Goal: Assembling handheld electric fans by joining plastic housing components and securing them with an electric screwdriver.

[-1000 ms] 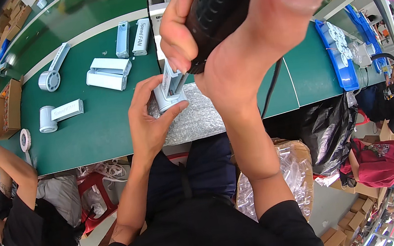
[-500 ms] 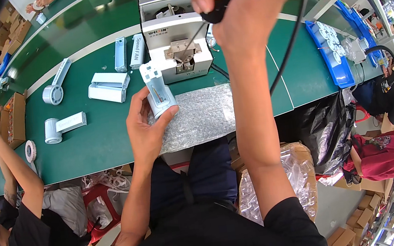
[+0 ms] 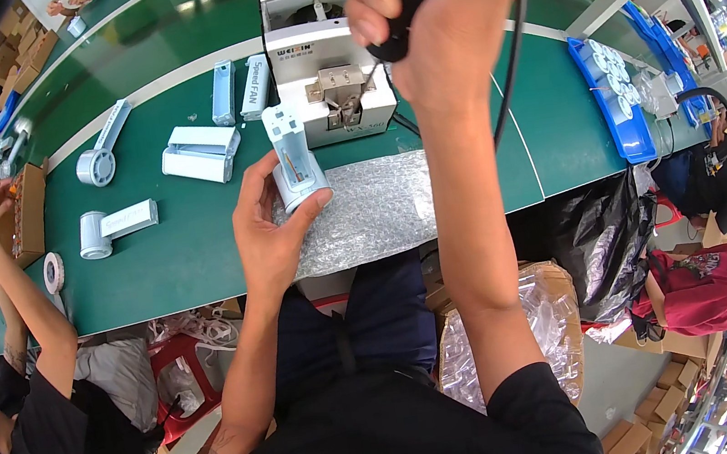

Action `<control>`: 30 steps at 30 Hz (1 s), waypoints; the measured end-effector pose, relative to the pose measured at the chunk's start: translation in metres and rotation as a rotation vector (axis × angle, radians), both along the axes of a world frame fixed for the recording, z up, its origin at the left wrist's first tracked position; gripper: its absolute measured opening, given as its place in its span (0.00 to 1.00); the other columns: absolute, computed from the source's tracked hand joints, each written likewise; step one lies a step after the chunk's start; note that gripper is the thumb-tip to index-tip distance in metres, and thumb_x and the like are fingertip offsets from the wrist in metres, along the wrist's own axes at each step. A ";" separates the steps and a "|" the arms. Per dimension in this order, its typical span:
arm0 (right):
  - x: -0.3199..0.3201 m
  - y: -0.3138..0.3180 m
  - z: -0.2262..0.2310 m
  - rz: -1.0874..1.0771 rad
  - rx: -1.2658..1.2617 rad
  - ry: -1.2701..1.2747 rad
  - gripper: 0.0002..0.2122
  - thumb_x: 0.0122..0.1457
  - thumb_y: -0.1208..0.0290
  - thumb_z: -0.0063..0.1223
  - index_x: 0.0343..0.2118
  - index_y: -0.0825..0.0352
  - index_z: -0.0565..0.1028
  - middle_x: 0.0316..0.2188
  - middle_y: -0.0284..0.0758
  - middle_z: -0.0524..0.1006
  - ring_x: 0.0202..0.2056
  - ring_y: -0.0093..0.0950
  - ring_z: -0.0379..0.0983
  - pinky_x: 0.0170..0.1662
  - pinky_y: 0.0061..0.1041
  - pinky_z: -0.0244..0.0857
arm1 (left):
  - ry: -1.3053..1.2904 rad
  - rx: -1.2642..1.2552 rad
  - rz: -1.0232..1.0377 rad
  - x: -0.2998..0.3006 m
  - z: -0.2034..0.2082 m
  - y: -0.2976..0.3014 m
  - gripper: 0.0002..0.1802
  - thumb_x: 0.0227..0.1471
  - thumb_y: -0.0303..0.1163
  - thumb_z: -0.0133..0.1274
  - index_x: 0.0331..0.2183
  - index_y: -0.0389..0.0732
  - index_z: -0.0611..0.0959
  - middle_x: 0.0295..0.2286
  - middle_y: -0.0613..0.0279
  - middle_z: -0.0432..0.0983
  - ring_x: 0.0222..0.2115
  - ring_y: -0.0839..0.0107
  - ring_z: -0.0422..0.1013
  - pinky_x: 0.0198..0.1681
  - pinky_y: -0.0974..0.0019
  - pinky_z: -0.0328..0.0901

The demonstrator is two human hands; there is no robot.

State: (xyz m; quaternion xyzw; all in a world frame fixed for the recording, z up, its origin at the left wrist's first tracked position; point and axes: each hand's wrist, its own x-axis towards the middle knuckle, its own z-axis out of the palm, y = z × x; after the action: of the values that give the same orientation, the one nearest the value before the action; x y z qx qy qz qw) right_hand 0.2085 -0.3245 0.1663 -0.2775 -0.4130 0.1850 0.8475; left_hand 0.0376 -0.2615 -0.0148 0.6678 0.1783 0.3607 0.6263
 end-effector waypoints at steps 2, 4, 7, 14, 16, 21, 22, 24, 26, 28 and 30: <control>0.009 -0.020 -0.006 -0.217 -0.154 -0.215 0.49 0.45 0.10 0.36 0.32 0.66 0.70 0.13 0.28 0.62 0.13 0.22 0.59 0.17 0.21 0.53 | 0.019 0.033 0.017 0.000 0.000 0.001 0.33 0.45 0.27 0.74 0.53 0.33 0.79 0.48 0.55 0.75 0.49 0.64 0.74 0.54 0.63 0.67; 0.004 -0.029 -0.005 0.041 0.014 -0.275 0.50 0.45 0.10 0.35 0.34 0.67 0.71 0.14 0.26 0.62 0.13 0.20 0.58 0.17 0.21 0.56 | 0.038 0.068 0.021 0.000 0.001 0.001 0.33 0.45 0.27 0.74 0.53 0.33 0.79 0.49 0.54 0.75 0.50 0.63 0.74 0.55 0.62 0.67; -0.018 -0.025 -0.003 0.080 0.028 -0.319 0.50 0.45 0.10 0.34 0.36 0.66 0.71 0.14 0.25 0.61 0.13 0.19 0.58 0.17 0.22 0.57 | 0.057 0.058 0.012 0.001 0.003 0.001 0.33 0.45 0.27 0.74 0.53 0.33 0.79 0.51 0.52 0.76 0.52 0.61 0.74 0.56 0.61 0.66; -0.066 0.004 0.001 -0.431 -0.401 -0.146 0.49 0.50 0.11 0.28 0.22 0.69 0.66 0.09 0.37 0.65 0.08 0.27 0.57 0.12 0.27 0.58 | 0.039 0.076 0.012 0.000 0.001 0.001 0.34 0.44 0.27 0.74 0.53 0.34 0.80 0.50 0.53 0.76 0.51 0.61 0.73 0.56 0.61 0.66; -0.068 0.008 0.001 -0.433 -0.406 -0.148 0.49 0.50 0.12 0.29 0.22 0.69 0.66 0.09 0.37 0.65 0.08 0.27 0.58 0.12 0.27 0.58 | 0.043 0.078 0.013 -0.001 0.001 0.001 0.34 0.44 0.26 0.74 0.53 0.34 0.80 0.50 0.53 0.76 0.51 0.62 0.74 0.56 0.62 0.66; -0.069 0.009 0.004 -0.459 -0.426 -0.192 0.48 0.51 0.13 0.32 0.23 0.70 0.66 0.09 0.36 0.65 0.07 0.26 0.58 0.12 0.25 0.57 | -0.002 0.059 -0.009 0.000 0.003 0.002 0.33 0.43 0.26 0.74 0.53 0.34 0.81 0.49 0.53 0.76 0.51 0.62 0.74 0.55 0.61 0.67; -0.065 0.009 0.000 -0.433 -0.418 -0.184 0.48 0.51 0.13 0.33 0.23 0.70 0.66 0.09 0.36 0.65 0.08 0.25 0.58 0.12 0.24 0.57 | -0.001 0.059 -0.009 0.000 0.003 0.002 0.33 0.43 0.26 0.74 0.53 0.34 0.81 0.49 0.53 0.76 0.51 0.62 0.74 0.55 0.61 0.67; -0.063 0.010 -0.004 -0.408 -0.410 -0.175 0.48 0.51 0.13 0.35 0.24 0.70 0.67 0.09 0.36 0.65 0.08 0.25 0.59 0.12 0.24 0.57 | -0.019 0.110 -0.001 0.000 0.004 0.001 0.33 0.42 0.25 0.74 0.52 0.35 0.82 0.49 0.53 0.77 0.50 0.62 0.74 0.54 0.62 0.68; -0.065 0.012 -0.006 -0.360 -0.365 -0.123 0.48 0.50 0.13 0.36 0.24 0.71 0.67 0.09 0.35 0.65 0.09 0.25 0.60 0.13 0.23 0.58 | -0.022 0.132 0.009 0.000 0.004 0.002 0.33 0.42 0.24 0.74 0.52 0.35 0.82 0.48 0.54 0.77 0.49 0.62 0.74 0.53 0.62 0.68; -0.067 0.011 -0.007 -0.361 -0.352 -0.133 0.48 0.49 0.13 0.36 0.24 0.71 0.67 0.09 0.35 0.66 0.09 0.25 0.60 0.13 0.23 0.58 | -0.031 0.155 0.016 0.000 0.007 0.001 0.33 0.42 0.24 0.74 0.52 0.35 0.82 0.48 0.54 0.77 0.48 0.62 0.75 0.52 0.62 0.69; -0.070 0.008 -0.006 -0.357 -0.338 -0.145 0.48 0.48 0.13 0.37 0.24 0.70 0.67 0.09 0.35 0.66 0.09 0.25 0.61 0.13 0.22 0.59 | -0.006 0.199 0.038 -0.001 0.010 -0.001 0.32 0.42 0.24 0.75 0.51 0.35 0.83 0.48 0.54 0.78 0.47 0.62 0.75 0.51 0.62 0.69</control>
State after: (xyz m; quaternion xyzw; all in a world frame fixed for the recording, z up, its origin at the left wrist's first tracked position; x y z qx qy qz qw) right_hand 0.1390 -0.3161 0.1606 -0.4964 -0.3802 0.0785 0.7765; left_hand 0.0367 -0.2622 -0.0046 0.7220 0.1525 0.3903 0.5506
